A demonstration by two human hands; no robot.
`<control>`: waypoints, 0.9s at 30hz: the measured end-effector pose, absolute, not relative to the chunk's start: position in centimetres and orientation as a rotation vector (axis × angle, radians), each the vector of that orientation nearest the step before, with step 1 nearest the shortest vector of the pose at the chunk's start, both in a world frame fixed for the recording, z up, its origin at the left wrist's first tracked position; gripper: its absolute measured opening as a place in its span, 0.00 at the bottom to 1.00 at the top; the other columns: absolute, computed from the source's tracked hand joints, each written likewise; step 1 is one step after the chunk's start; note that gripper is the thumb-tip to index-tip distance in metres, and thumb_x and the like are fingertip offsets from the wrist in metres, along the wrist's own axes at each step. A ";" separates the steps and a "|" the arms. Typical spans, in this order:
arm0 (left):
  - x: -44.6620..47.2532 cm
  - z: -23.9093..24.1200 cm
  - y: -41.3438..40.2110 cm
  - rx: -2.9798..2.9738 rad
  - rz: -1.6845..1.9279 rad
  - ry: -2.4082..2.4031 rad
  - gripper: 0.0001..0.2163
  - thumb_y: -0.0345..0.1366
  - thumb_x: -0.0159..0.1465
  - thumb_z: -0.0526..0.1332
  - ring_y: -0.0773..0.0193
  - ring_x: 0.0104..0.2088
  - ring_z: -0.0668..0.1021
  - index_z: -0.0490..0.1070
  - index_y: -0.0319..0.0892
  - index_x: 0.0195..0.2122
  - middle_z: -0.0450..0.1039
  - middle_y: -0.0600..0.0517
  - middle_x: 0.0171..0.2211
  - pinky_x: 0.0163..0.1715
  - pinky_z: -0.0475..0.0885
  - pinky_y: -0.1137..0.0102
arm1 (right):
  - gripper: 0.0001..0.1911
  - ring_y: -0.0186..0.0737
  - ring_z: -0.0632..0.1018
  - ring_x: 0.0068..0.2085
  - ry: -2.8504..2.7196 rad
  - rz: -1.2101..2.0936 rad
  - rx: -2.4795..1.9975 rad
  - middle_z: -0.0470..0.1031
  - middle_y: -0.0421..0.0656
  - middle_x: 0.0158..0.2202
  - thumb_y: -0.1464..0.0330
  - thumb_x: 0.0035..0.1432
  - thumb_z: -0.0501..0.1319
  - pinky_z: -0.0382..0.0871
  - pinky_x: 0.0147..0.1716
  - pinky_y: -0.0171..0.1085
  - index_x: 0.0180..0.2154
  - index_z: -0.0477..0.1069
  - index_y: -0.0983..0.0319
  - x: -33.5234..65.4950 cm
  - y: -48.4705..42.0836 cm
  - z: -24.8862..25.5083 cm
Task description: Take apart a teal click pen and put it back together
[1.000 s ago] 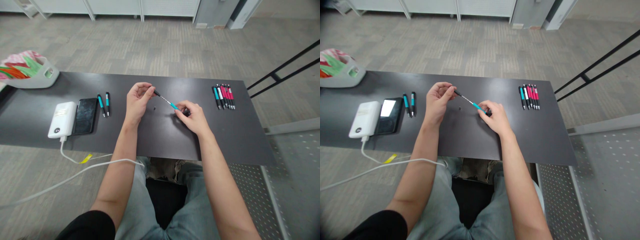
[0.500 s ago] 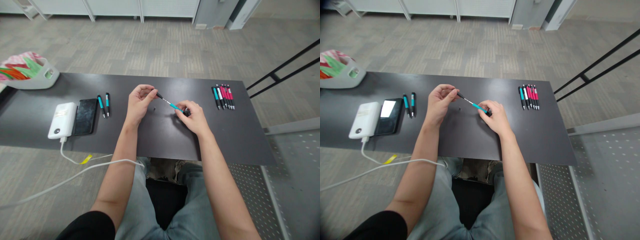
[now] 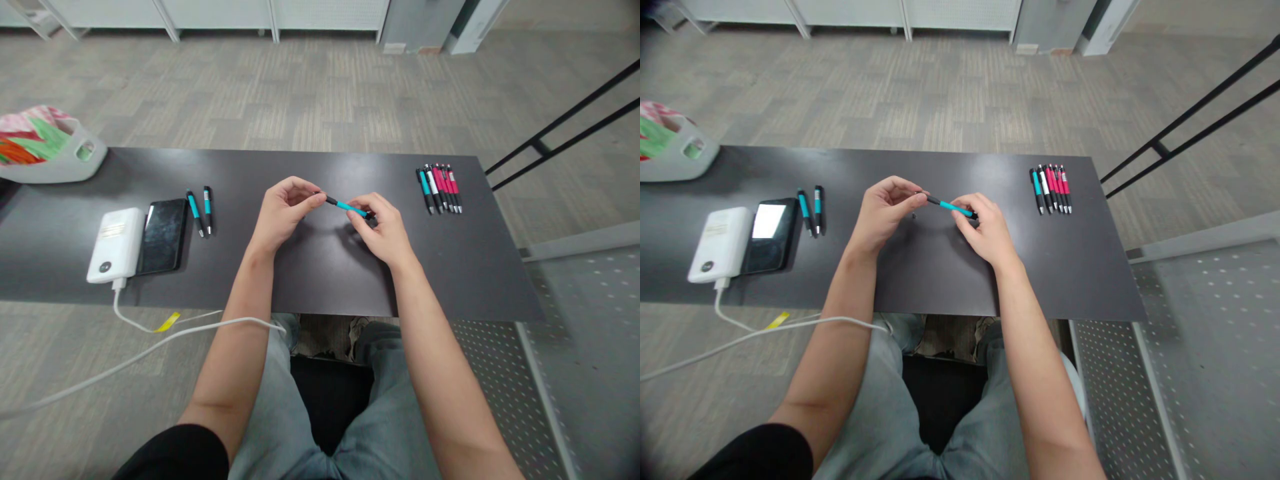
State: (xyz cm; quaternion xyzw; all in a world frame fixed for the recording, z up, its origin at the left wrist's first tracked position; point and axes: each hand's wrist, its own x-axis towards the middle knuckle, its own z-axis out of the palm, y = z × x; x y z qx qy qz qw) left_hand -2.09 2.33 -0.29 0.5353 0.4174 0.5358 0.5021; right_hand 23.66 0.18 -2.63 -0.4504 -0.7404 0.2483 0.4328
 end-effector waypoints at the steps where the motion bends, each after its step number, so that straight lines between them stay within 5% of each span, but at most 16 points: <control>1: -2.1 -0.3 2.3 1.294 1.291 1.011 0.32 0.63 0.48 0.95 0.54 0.43 0.90 0.85 0.47 0.38 0.90 0.48 0.40 0.46 0.85 0.62 | 0.20 0.61 0.84 0.49 -1.837 0.615 -1.122 0.86 0.50 0.48 0.43 0.80 0.68 0.82 0.56 0.61 0.49 0.85 0.49 23.7 0.2 -2.6; 9: -2.2 -0.4 2.4 1.290 1.281 1.023 0.33 0.62 0.45 0.96 0.53 0.42 0.90 0.83 0.46 0.34 0.90 0.48 0.39 0.45 0.86 0.62 | 0.32 0.58 0.83 0.48 -1.766 0.671 -1.124 0.84 0.50 0.45 0.33 0.81 0.62 0.83 0.56 0.57 0.42 0.83 0.51 23.4 0.4 -2.7; 14: -2.2 -0.4 2.4 1.291 1.251 1.037 0.32 0.57 0.47 0.97 0.53 0.43 0.91 0.82 0.46 0.36 0.90 0.47 0.40 0.45 0.86 0.62 | 0.31 0.58 0.83 0.48 -1.749 0.705 -1.176 0.86 0.48 0.48 0.31 0.71 0.74 0.83 0.49 0.54 0.48 0.82 0.51 23.4 0.3 -2.6; 19: -2.2 -0.4 2.4 1.296 1.259 1.020 0.31 0.56 0.47 0.96 0.54 0.42 0.91 0.82 0.46 0.36 0.89 0.48 0.40 0.44 0.85 0.64 | 0.30 0.58 0.84 0.46 -1.824 0.715 -1.161 0.85 0.48 0.42 0.33 0.81 0.63 0.82 0.55 0.56 0.43 0.82 0.50 23.6 0.3 -2.7; 23: -2.1 -0.4 2.4 1.297 1.269 1.008 0.31 0.58 0.46 0.96 0.56 0.41 0.89 0.83 0.46 0.35 0.90 0.49 0.39 0.44 0.84 0.65 | 0.30 0.57 0.83 0.45 -1.805 0.688 -1.122 0.85 0.48 0.45 0.32 0.77 0.69 0.82 0.51 0.55 0.50 0.83 0.51 23.6 0.4 -3.0; 27: -2.1 -0.3 2.4 1.297 1.249 1.002 0.32 0.59 0.44 0.96 0.56 0.41 0.89 0.83 0.45 0.35 0.90 0.48 0.40 0.46 0.84 0.64 | 0.31 0.58 0.83 0.44 -1.854 0.693 -1.090 0.83 0.49 0.41 0.33 0.81 0.64 0.81 0.53 0.56 0.43 0.83 0.52 23.7 0.6 -3.2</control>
